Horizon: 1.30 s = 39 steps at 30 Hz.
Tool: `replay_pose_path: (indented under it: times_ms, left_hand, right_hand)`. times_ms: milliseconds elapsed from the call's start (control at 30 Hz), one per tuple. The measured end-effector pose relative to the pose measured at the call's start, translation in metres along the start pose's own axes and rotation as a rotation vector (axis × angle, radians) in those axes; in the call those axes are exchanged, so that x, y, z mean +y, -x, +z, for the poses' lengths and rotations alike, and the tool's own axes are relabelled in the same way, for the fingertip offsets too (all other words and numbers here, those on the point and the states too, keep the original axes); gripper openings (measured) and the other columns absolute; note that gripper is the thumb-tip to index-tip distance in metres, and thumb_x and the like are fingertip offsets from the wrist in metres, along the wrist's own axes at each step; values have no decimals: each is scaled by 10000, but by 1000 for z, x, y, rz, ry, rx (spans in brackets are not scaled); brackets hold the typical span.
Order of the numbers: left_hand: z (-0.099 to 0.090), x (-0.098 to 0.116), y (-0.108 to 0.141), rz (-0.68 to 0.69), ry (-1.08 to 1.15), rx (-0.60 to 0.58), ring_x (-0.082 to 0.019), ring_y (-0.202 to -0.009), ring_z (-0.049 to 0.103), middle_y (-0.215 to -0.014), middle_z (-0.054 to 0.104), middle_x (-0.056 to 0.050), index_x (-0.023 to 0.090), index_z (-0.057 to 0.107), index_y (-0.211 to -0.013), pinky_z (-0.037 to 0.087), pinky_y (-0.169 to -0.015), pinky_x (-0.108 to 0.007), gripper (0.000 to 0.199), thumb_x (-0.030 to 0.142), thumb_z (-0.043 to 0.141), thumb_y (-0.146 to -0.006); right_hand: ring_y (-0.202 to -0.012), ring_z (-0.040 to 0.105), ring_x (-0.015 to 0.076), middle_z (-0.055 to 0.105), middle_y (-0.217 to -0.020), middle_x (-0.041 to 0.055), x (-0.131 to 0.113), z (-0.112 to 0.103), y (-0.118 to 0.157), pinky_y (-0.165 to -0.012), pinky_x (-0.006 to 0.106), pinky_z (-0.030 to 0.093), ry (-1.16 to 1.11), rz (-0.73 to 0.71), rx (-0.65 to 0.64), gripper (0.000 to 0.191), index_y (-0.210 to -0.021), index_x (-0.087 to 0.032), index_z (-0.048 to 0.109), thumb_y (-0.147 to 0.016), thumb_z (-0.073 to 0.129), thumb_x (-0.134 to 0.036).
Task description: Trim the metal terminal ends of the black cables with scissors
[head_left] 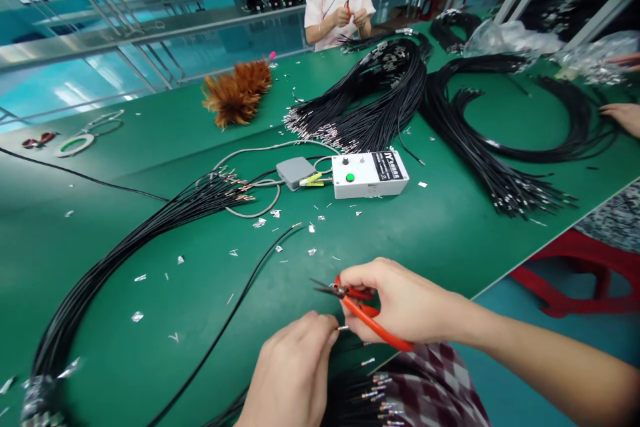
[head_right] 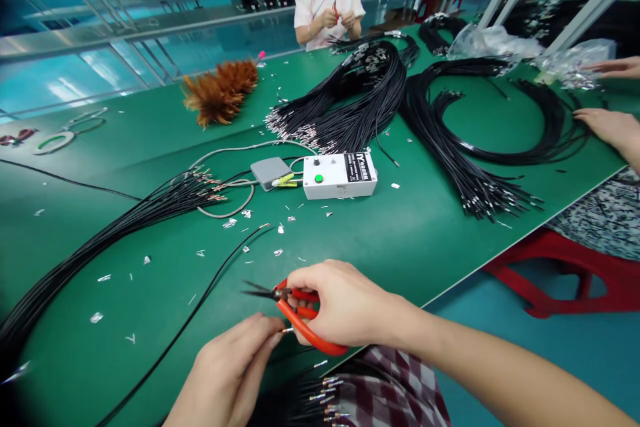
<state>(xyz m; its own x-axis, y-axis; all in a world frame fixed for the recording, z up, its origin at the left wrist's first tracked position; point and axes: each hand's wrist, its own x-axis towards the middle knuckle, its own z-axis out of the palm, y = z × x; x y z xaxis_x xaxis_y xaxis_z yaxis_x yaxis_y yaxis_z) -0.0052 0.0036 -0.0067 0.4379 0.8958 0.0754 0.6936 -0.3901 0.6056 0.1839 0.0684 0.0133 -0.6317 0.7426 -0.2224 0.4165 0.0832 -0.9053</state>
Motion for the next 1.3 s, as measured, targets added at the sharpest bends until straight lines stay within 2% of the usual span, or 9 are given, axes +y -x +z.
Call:
replay_pose_path:
  times_ms: [100,200,267,367,433,567,733,1000,1300]
  left_hand:
    - [-1,2,-2,-17,75,-80,-185,-639,662,-735,698,-48,211,654,-824,506,-583,-250,293,121,390,-914]
    - [-3,6,-3,-6,157,-80,-186,-636,671,-706,712,-30,229,671,-789,497,-584,-243,325,125,387,-908]
    - [-5,8,-4,-36,214,-134,-178,-613,652,-666,696,-15,230,667,-755,476,-581,-236,326,149,392,-911]
    - [-8,12,-2,-140,340,-238,-155,-589,588,-637,641,2,220,660,-730,432,-579,-224,302,245,425,-919]
    - [-8,12,-1,-258,460,-252,-135,-538,489,-587,535,24,211,654,-732,381,-524,-216,317,341,434,-919]
    - [-5,8,2,-470,772,-335,-103,-455,251,-508,290,89,191,575,-733,201,-431,-217,359,453,414,-918]
    - [-2,5,2,-429,676,-145,-111,-489,338,-504,397,73,188,529,-765,280,-520,-231,319,421,398,-939]
    - [10,10,6,-312,408,161,-111,-506,376,-571,423,74,227,516,-769,298,-522,-225,199,262,421,-940]
    - [21,5,12,-329,409,305,-94,-467,436,-540,457,82,222,544,-816,354,-481,-182,178,232,421,-944]
  right_hand:
    - [-504,324,85,440,-510,-71,-5,-4,0,-475,209,262,184,-108,-33,143,-599,-201,505,-658,614,-127]
    - [-490,328,77,459,-515,-74,-4,-7,-2,-469,203,259,201,-153,-107,113,-612,-199,552,-651,633,-132]
    - [-495,355,71,472,-537,-80,0,-8,-3,-462,188,274,77,-111,-203,111,-621,-193,554,-626,635,-117]
    - [-531,443,72,534,-605,-71,10,-6,-5,-510,182,360,-276,-11,-375,111,-648,-177,547,-615,612,-94]
    - [-560,502,82,580,-644,-53,16,-3,-7,-559,201,407,-466,18,-409,98,-668,-174,547,-641,616,-108]
    - [-603,581,108,622,-640,-35,24,6,-7,-608,237,450,-679,69,-243,120,-689,-178,530,-660,638,-135]
    - [-662,616,134,659,-683,-2,26,20,-1,-670,268,467,-865,96,82,185,-736,-172,538,-708,711,-233]
    - [-674,581,112,641,-694,-26,23,54,0,-707,240,433,-1177,94,266,272,-740,-178,552,-660,808,-221]
    - [-687,543,109,616,-717,-26,27,79,2,-697,238,408,-1304,150,375,244,-705,-173,574,-662,807,-229]
